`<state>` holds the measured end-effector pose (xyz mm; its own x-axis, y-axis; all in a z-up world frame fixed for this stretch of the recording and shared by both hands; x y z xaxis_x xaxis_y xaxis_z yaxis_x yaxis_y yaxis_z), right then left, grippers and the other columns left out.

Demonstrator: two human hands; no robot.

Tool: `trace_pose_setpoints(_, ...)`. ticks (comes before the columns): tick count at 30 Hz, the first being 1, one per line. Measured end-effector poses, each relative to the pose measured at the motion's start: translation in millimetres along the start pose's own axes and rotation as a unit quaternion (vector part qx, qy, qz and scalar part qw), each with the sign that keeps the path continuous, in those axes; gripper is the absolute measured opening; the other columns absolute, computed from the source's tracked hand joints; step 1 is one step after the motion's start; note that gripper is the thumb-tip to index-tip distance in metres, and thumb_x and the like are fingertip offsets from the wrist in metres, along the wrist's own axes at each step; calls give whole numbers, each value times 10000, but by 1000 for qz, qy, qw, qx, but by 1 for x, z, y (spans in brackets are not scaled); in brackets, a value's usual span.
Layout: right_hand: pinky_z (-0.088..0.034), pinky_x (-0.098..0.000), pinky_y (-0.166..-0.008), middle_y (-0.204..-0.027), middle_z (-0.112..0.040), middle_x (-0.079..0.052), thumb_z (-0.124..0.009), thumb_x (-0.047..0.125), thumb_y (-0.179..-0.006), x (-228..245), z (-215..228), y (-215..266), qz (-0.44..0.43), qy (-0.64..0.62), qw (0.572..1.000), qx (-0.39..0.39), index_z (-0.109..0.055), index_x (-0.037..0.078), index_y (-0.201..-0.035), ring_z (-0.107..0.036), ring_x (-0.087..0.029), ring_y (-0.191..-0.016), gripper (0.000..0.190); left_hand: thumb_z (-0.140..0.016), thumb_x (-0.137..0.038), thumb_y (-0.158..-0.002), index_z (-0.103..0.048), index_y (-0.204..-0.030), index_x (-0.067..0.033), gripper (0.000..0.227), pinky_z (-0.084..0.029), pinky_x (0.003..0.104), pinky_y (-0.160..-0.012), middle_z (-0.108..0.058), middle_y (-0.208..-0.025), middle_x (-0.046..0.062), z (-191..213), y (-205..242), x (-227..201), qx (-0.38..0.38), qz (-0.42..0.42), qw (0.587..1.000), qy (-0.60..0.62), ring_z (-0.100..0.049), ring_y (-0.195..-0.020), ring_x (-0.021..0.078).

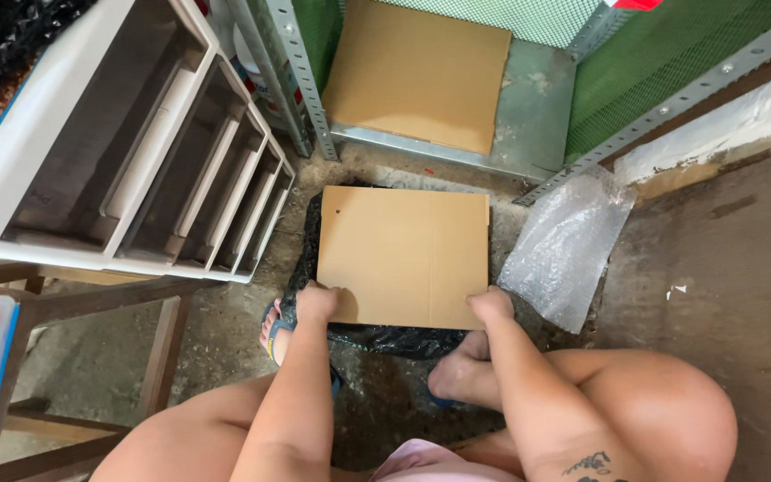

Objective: The person sits on the floor and removes flat cardboard pieces from a black bubble mailer. They then place the cardboard pieces onto a metal shelf, stacking them neatly.

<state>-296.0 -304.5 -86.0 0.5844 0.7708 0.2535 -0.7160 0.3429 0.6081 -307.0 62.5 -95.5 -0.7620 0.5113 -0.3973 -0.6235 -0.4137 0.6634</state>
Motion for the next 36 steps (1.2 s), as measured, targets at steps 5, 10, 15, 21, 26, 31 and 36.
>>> trace_pose_setpoints(5, -517, -478, -1075, -1272, -728, -239, -779, 465, -740, -3, -3, -2, 2, -8, 1000, 0, -705, 8, -1306, -636, -359, -1285, 732, -652, -441, -775, -575, -1455, -38, 795, -480, 523, -1099, -534, -1389, 322, -3, -5, 2, 5, 21, 1000, 2, -569, -1297, 489)
trace_pose_setpoints(10, -501, -485, -1096, -1297, -720, -229, -724, 435, -793, -3, -3, -3, -1, 13, 1000, 16, -685, 25, -1339, -617, -358, -1314, 684, -672, -405, -829, -524, -1503, -43, 779, -491, 517, -1095, -530, -1370, 297, -6, -9, 8, 2, 26, 999, 25, -571, -1303, 470)
trace_pose_setpoints(15, -539, -479, -1045, -1236, -749, -211, -550, 325, -889, -4, -2, -13, 7, 72, 997, -7, -719, 37, -1290, -658, -355, -1263, 522, -685, -356, -816, -574, -1399, 7, 696, -533, 556, -1023, -616, -1228, 281, -1, -5, 3, -35, 8, 999, 37, -641, -1197, 466)
trace_pose_setpoints(21, -539, -509, -1043, -1211, -766, -177, -496, 288, -921, -8, -6, 1, 7, 4, 1000, -13, -753, 91, -1257, -654, -354, -1258, 467, -680, -288, -796, -697, -1234, -54, 496, -560, 514, -991, -679, -1128, 191, 5, -12, 13, -94, -12, 995, 25, -686, -1129, 427)
trace_pose_setpoints(26, -550, -519, -1038, -1162, -780, -197, -469, 251, -948, -13, 0, -31, 35, 105, 993, -32, -769, 24, -1214, -679, -374, -1224, 461, -687, -271, -869, -772, -1098, -122, 286, -588, 469, -942, -769, -994, 144, 12, -7, 11, -119, -17, 992, 42, -735, -1061, 360)
trace_pose_setpoints(31, -601, -439, -974, -1116, -801, -118, -403, 145, -984, -3, 21, -38, 114, 344, 932, -30, -792, 56, -1167, -738, -292, -1147, 439, -744, -276, -856, -801, -1049, -146, 239, -594, 475, -906, -797, -961, 133, 22, -5, -5, -100, -44, 986, 123, -742, -1043, 341)
trace_pose_setpoints(36, -600, -537, -859, -914, -783, -266, -353, 237, -1107, 8, 58, -48, 148, 197, 954, -170, -814, -47, -1030, -755, -420, -974, 546, -718, -225, -890, -805, -1012, -72, 214, -573, 507, -834, -772, -944, 214, 48, 9, -40, -125, -76, 958, 246, -728, -1011, 403)
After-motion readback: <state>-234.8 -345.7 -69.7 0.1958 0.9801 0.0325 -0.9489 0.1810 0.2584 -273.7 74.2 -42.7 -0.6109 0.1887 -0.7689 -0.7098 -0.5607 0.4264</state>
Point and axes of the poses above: each hand's wrist, its own y-axis away from the middle knuckle, its own z-axis out of the back of the hand, x = y × z, the point moved 3 cm from there along -y, towards the middle knuckle
